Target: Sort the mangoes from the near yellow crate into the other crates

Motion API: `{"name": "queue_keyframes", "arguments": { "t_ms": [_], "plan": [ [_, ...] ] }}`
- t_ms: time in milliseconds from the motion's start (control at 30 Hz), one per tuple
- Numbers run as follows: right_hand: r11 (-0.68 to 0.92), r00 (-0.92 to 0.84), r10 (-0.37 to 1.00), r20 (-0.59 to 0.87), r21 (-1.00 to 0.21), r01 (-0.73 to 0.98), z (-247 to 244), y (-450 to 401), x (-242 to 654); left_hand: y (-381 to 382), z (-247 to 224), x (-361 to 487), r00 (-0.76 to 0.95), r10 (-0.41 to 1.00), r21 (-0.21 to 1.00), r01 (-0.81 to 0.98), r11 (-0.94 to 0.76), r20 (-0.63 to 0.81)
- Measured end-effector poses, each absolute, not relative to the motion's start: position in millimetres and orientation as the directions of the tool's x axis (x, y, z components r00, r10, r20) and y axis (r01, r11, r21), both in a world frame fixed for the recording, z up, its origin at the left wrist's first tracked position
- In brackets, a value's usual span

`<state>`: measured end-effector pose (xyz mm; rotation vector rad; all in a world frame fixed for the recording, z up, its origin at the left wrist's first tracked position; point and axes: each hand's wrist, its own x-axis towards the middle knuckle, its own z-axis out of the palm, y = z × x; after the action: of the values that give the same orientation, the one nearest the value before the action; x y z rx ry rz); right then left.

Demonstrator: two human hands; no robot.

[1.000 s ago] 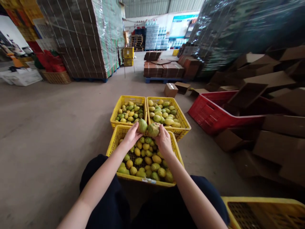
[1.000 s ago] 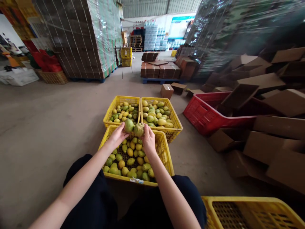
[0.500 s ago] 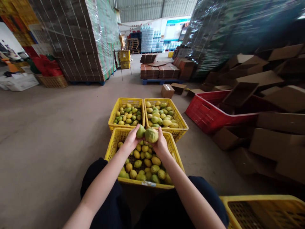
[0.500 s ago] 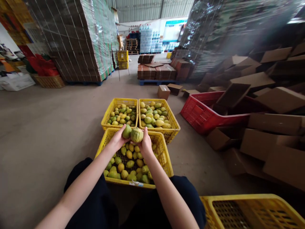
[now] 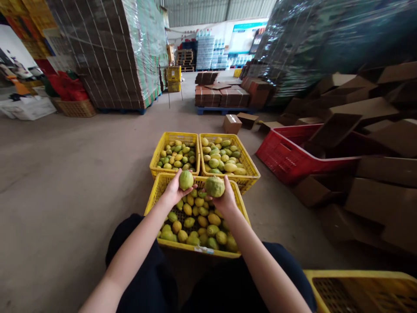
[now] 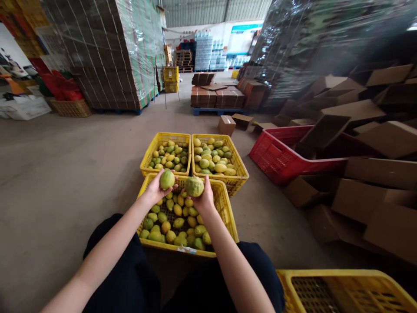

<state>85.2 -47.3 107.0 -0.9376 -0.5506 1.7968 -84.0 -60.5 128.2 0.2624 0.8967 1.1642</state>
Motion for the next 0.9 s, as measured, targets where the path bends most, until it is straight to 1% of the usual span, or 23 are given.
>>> {"name": "queue_keyframes", "arguments": {
  "t_ms": [133,200,233,300,367,433,500,533,567,667,733,767,800,833,867,900],
  "plan": [
    [-0.476,-0.252,0.874,-0.417,-0.624,-0.619,116,-49,87,-64,130,-94,0.136,0.873,0.593,-0.683,0.426,-0.469],
    [-0.484,-0.273,0.867,-0.417,-0.576,-0.659,120,-51,88,-66,131,-98,0.138,0.875,0.625,-0.649,0.434,-0.464],
    [-0.481,-0.278,0.868,-0.412,-0.553,-0.680,121,-51,88,-67,131,-99,0.132,0.882,0.662,-0.613,0.431,-0.452],
    [-0.471,-0.277,0.867,-0.413,-0.500,-0.727,124,-51,90,-71,129,-101,0.131,0.906,0.770,-0.487,0.412,-0.402],
    [-0.461,-0.265,0.862,-0.432,-0.451,-0.764,126,-51,92,-78,123,-99,0.175,0.917,0.873,-0.284,0.396,-0.359],
    [-0.456,-0.256,0.856,-0.449,-0.425,-0.782,128,-51,94,-91,108,-94,0.259,0.891,0.916,-0.054,0.398,-0.372],
    [-0.452,-0.247,0.853,-0.460,-0.415,-0.790,130,-52,96,-111,86,-86,0.396,0.793,0.886,0.181,0.427,-0.463],
    [-0.451,-0.245,0.852,-0.462,-0.412,-0.792,130,-52,96,-123,72,-80,0.482,0.703,0.852,0.297,0.431,-0.523],
    [-0.451,-0.244,0.851,-0.464,-0.408,-0.794,131,-52,97,-136,58,-75,0.562,0.582,0.809,0.401,0.430,-0.588],
    [-0.461,-0.259,0.845,-0.468,-0.391,-0.797,130,-53,98,-171,24,-60,0.637,0.386,0.742,0.519,0.425,-0.667],
    [-0.468,-0.272,0.840,-0.469,-0.374,-0.800,129,-54,98,-178,18,-56,0.632,0.248,0.669,0.612,0.423,-0.735],
    [-0.471,-0.277,0.838,-0.470,-0.366,-0.803,130,-54,98,-174,21,-57,0.602,0.214,0.628,0.649,0.429,-0.769],
    [-0.472,-0.279,0.836,-0.473,-0.360,-0.805,130,-54,98,-166,28,-60,0.570,0.255,0.616,0.639,0.460,-0.781],
    [-0.471,-0.277,0.835,-0.476,-0.356,-0.807,131,-55,97,-153,38,-67,0.526,0.348,0.628,0.594,0.503,-0.776],
    [-0.469,-0.273,0.834,-0.479,-0.357,-0.808,132,-55,97,-138,51,-77,0.465,0.509,0.690,0.481,0.541,-0.724],
    [-0.466,-0.267,0.835,-0.481,-0.362,-0.808,133,-55,97,-121,65,-90,0.363,0.739,0.823,0.246,0.512,-0.568]
  ]
}}
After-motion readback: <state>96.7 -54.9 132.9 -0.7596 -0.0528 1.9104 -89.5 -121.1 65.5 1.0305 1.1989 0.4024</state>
